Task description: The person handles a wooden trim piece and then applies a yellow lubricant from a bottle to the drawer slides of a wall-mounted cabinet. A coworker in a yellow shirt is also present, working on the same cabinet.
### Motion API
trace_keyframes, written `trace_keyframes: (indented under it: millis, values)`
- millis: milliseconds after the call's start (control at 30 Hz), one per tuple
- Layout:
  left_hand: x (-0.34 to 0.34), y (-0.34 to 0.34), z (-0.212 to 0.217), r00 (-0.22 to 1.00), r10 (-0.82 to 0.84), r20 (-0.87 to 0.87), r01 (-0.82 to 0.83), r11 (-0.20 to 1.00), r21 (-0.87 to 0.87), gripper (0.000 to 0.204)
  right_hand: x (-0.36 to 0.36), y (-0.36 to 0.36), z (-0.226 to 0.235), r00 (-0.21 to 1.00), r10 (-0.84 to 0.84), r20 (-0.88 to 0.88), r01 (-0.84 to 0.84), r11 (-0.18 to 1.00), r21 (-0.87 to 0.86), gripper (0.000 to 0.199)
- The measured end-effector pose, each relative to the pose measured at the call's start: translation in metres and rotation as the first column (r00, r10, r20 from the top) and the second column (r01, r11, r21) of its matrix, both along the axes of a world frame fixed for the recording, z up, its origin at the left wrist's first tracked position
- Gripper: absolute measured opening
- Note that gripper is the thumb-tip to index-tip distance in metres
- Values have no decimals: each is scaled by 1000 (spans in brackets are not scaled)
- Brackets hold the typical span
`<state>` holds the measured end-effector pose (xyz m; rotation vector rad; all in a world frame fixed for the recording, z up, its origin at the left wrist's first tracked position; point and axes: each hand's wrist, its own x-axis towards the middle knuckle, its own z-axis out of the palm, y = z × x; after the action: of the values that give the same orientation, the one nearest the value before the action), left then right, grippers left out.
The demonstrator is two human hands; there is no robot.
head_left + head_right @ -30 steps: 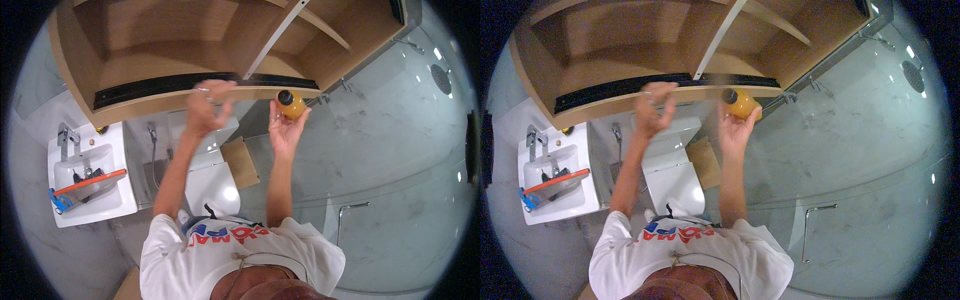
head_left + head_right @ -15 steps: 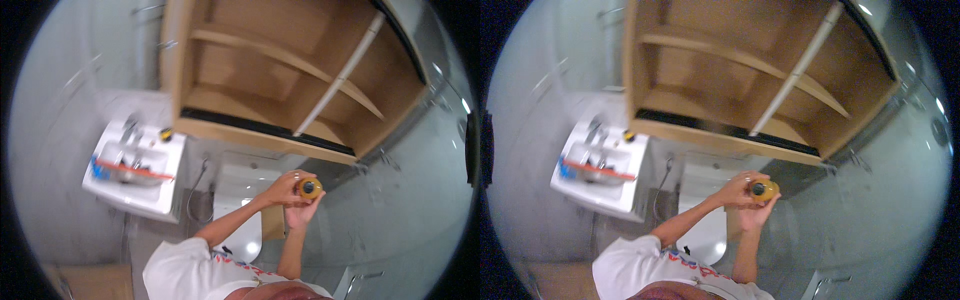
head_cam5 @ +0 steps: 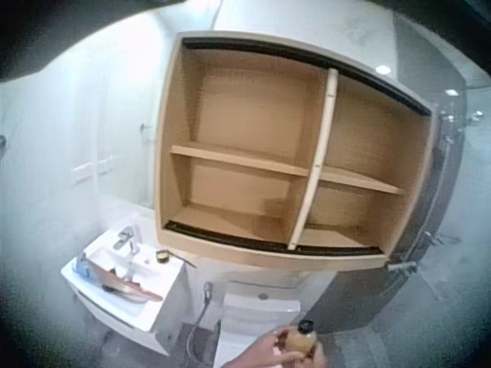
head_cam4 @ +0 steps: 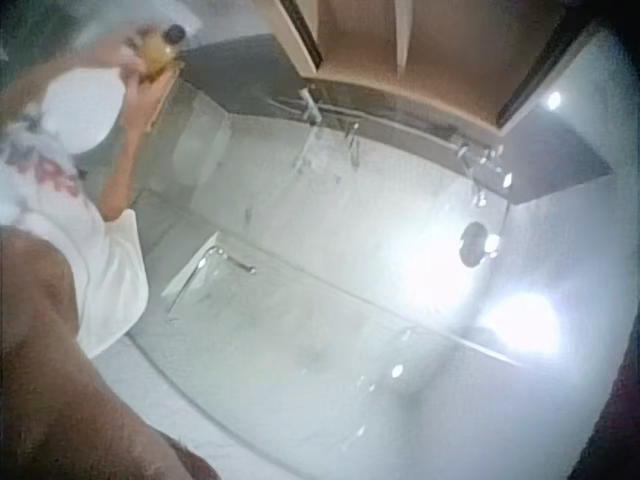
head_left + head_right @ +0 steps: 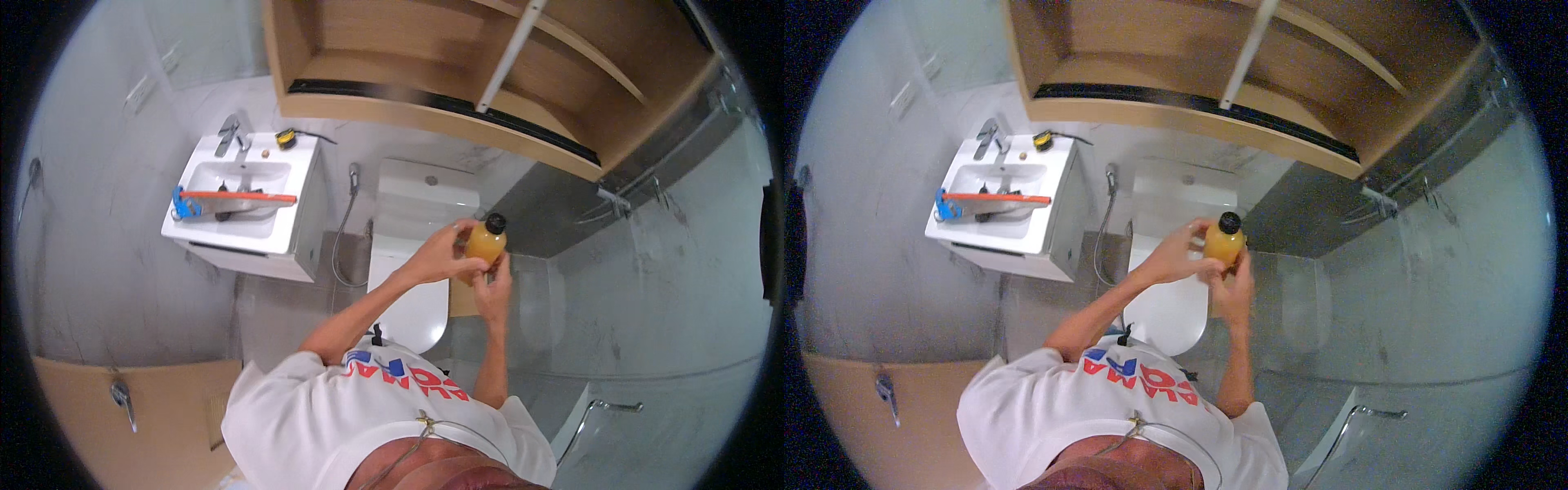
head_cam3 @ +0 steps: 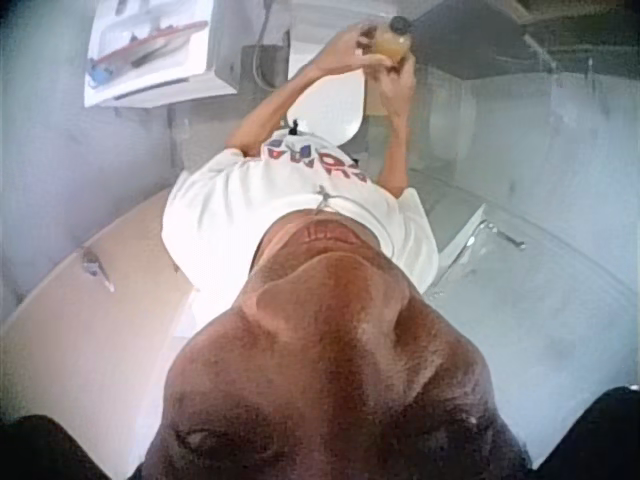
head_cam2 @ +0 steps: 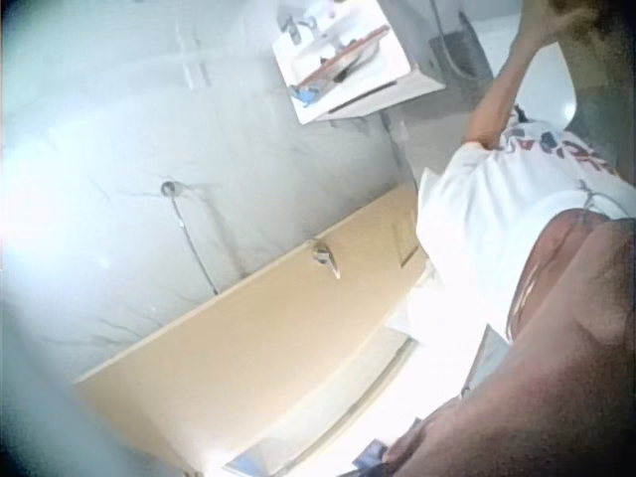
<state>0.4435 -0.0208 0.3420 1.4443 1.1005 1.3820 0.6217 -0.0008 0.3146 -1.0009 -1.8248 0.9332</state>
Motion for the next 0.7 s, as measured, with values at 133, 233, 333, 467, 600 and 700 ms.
trace_keyframes:
  millis: [133, 233, 333, 467, 600, 700]
  values:
    - [3, -17, -31, 1000, -29, 5, 29, 997, -65, 79, 9, -17, -13, 973, 139, -183, -173, 967, -185, 58]
    - [11, -15, -38, 989, 9, 148, 7, 994, -107, 75, 14, -11, -17, 943, 200, -267, -251, 953, -172, 74]
    - [24, -14, -31, 879, 43, 475, 26, 990, -138, 64, 27, -18, -25, 825, 230, -516, -334, 935, -117, 101]
    - [39, -6, 12, 663, 4, 748, 134, 983, -124, 50, 11, -21, -45, 899, 220, -378, -173, 972, 156, 111]
    - [51, 0, 25, 554, -150, 819, 349, 935, -65, 52, -33, 6, 3, 773, 88, -628, 144, 940, 309, 101]
    - [32, 15, 36, 533, -284, 797, 512, 858, -36, 54, -48, 27, 54, 808, 107, -579, 278, 797, 536, 79]
